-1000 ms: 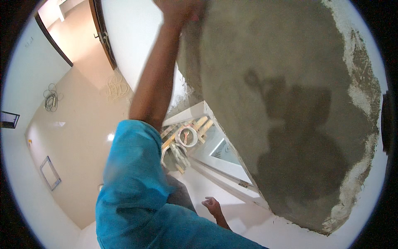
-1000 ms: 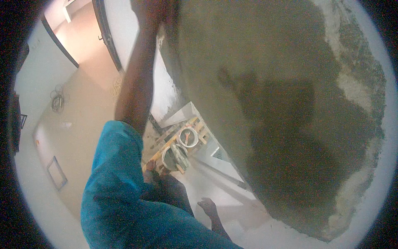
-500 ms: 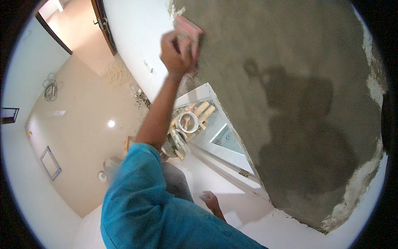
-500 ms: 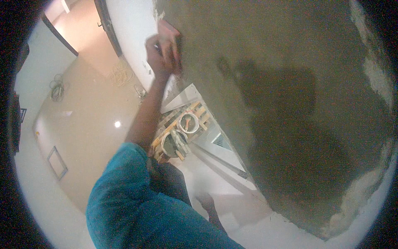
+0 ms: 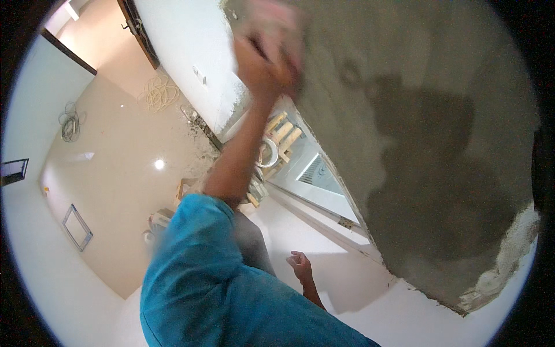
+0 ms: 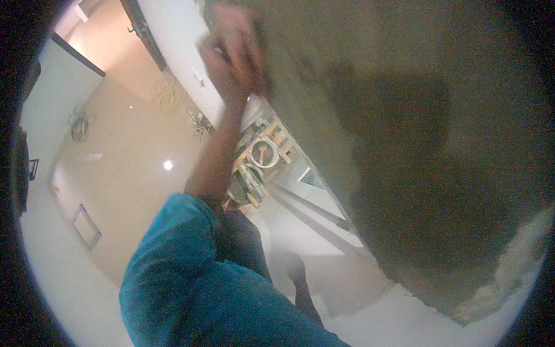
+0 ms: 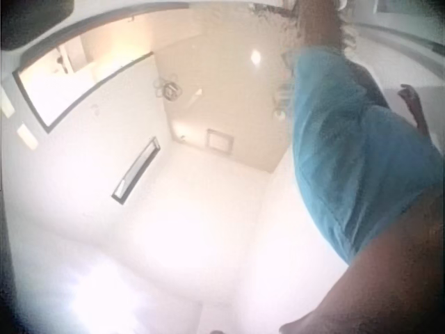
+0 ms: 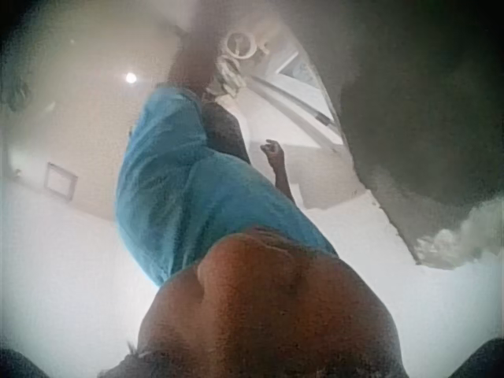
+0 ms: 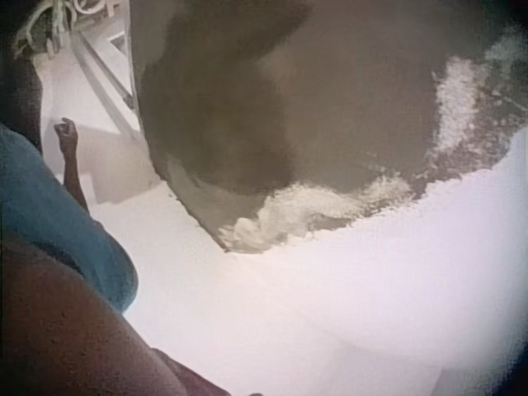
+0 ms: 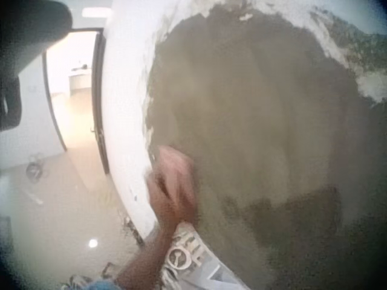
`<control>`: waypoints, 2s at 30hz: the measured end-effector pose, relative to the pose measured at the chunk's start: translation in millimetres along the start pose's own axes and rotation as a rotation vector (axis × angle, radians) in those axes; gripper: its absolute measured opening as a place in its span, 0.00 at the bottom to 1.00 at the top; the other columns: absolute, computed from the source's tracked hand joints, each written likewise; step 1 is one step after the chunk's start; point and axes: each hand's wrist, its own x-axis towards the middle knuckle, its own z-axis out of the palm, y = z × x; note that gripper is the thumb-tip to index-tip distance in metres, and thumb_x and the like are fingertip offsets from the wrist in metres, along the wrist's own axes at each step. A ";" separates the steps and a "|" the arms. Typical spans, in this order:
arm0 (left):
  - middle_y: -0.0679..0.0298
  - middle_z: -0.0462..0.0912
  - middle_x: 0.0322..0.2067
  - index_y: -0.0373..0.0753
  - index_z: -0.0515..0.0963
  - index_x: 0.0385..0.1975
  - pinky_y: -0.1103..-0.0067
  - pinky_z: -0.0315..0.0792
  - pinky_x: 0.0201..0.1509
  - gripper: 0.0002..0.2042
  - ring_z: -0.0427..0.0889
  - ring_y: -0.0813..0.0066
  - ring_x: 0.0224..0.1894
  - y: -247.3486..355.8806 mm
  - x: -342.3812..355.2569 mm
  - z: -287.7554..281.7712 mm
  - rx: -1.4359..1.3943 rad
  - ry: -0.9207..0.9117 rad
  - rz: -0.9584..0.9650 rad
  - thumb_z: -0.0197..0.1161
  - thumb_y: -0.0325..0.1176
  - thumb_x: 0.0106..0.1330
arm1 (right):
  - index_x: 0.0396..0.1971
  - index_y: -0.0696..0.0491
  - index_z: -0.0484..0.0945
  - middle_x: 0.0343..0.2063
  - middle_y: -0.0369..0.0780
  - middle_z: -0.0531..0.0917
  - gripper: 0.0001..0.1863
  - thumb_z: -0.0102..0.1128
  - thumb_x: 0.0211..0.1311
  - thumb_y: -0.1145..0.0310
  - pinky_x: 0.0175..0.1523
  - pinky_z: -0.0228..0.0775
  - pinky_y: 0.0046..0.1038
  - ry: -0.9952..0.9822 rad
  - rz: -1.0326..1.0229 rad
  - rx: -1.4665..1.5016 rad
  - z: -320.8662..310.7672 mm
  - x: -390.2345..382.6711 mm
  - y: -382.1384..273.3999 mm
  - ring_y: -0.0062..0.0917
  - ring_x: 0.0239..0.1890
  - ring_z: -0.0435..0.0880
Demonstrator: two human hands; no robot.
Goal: The person unpacks styrofoam packaging from a cardboard box, then walks to a bathroom and applies plaster to the wall above a door frame using a trowel. The person smooths the plaster across the surface.
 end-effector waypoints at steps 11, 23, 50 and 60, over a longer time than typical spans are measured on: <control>0.58 0.79 0.27 0.35 0.73 0.39 0.70 0.74 0.42 0.20 0.79 0.61 0.32 41.5 -51.6 4.3 -0.821 -0.194 -0.241 0.50 0.50 0.73 | 0.51 0.56 0.76 0.38 0.40 0.85 0.23 0.69 0.58 0.62 0.49 0.75 0.28 -0.060 0.394 0.278 -9.6 -8.0 -58.8 0.25 0.42 0.83; 0.51 0.78 0.35 0.33 0.73 0.40 0.66 0.71 0.44 0.20 0.79 0.53 0.41 81.0 -62.6 -3.2 -0.240 -0.012 0.179 0.60 0.47 0.63 | 0.52 0.56 0.75 0.38 0.42 0.85 0.22 0.66 0.60 0.63 0.51 0.75 0.29 -0.061 0.176 0.193 -6.7 -3.3 -61.5 0.26 0.43 0.83; 0.51 0.74 0.36 0.33 0.70 0.41 0.65 0.70 0.43 0.22 0.77 0.54 0.38 73.5 -163.0 -5.4 -0.226 -0.155 -0.002 0.59 0.49 0.65 | 0.52 0.55 0.75 0.37 0.40 0.85 0.27 0.69 0.58 0.54 0.50 0.74 0.30 0.009 0.252 0.454 -14.7 -18.3 -81.1 0.26 0.42 0.83; 0.58 0.75 0.25 0.35 0.73 0.33 0.73 0.70 0.38 0.17 0.77 0.67 0.30 -3.4 -19.9 24.8 -0.159 -0.145 -0.237 0.52 0.46 0.71 | 0.51 0.58 0.75 0.41 0.43 0.85 0.25 0.66 0.61 0.57 0.50 0.74 0.28 0.022 0.225 0.267 -12.1 -36.3 -60.8 0.27 0.43 0.83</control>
